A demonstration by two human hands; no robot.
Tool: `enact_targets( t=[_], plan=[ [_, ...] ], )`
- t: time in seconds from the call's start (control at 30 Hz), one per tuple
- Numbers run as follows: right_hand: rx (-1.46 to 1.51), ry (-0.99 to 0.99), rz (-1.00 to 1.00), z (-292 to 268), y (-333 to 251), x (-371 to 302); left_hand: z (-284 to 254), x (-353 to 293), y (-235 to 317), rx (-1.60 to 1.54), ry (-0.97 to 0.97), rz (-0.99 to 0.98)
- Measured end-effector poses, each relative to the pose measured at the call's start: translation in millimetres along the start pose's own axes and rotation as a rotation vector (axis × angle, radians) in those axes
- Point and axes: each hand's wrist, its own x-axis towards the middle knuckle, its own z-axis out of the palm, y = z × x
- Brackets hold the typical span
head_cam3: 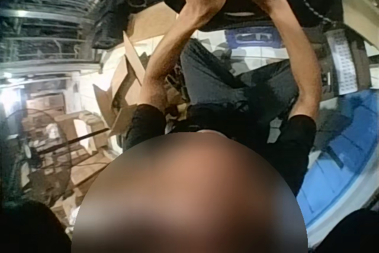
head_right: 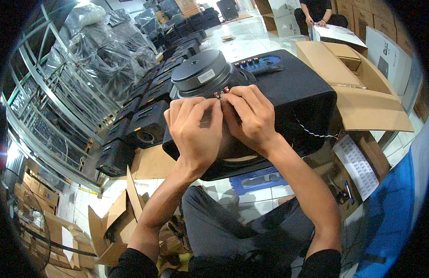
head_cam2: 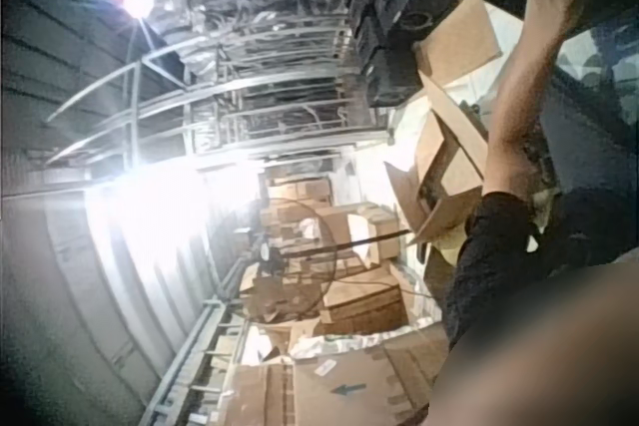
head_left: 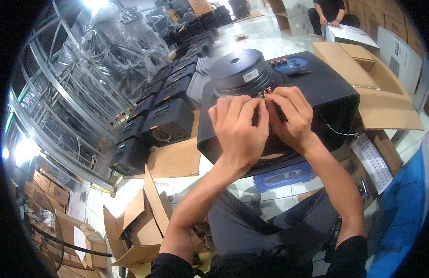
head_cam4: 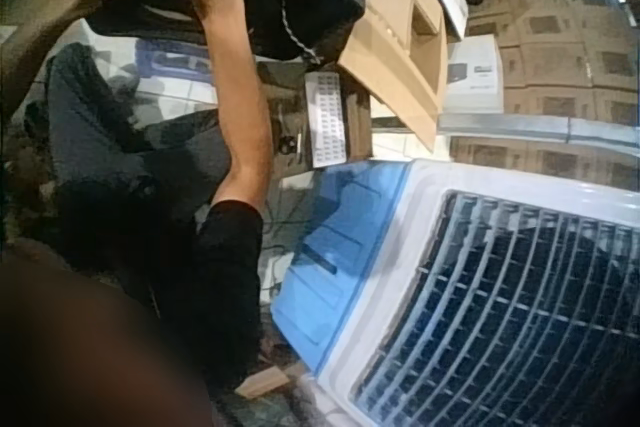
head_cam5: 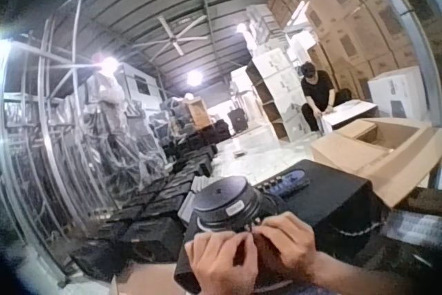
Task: The person assembles a speaker by connecting wires to the speaker terminals and securing components. They use a soldering iron to join wires and place a small speaker into the enclosure.
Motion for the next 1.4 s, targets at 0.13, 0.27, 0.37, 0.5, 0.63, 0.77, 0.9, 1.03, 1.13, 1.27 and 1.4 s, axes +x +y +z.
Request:
enact_targets(
  t=[0.13,0.27,0.37,0.5,0.63,0.77,0.9,1.03,1.13,1.27,1.4],
  plan=[
    [0.004,-0.007,0.0,-1,0,0,-15,4,-11,-0.145,-0.047,-0.157],
    [-0.002,0.001,0.004,0,1,-1,-8,11,-19,-0.155,-0.063,-0.04],
    [-0.016,0.002,-0.001,0,0,-2,-3,12,-20,-0.087,-0.082,0.088],
    [-0.015,-0.003,-0.013,0,1,-1,5,11,-19,-0.075,-0.007,0.109],
    [-0.004,-0.005,-0.034,0,1,2,12,5,-8,0.024,0.073,0.081],
    [-0.003,-0.055,-0.001,-13,-6,-1,15,0,-3,0.086,0.065,0.026],
    [-0.091,-0.055,0.035,-43,-27,-15,9,-14,4,-0.005,0.044,-0.032],
    [-0.215,-0.081,0.218,-83,-52,-58,-14,-56,8,-0.069,-0.024,-0.036],
    [-0.331,-0.168,0.468,-109,-61,-108,-32,-87,-4,-0.088,-0.041,0.02],
    [-0.404,-0.297,0.839,-139,-71,-187,-60,-125,-34,0.002,-0.037,-0.123],
    [-0.609,-0.758,1.055,-156,-85,-256,-78,-187,-54,-0.025,-0.138,-0.347]
  ],
)
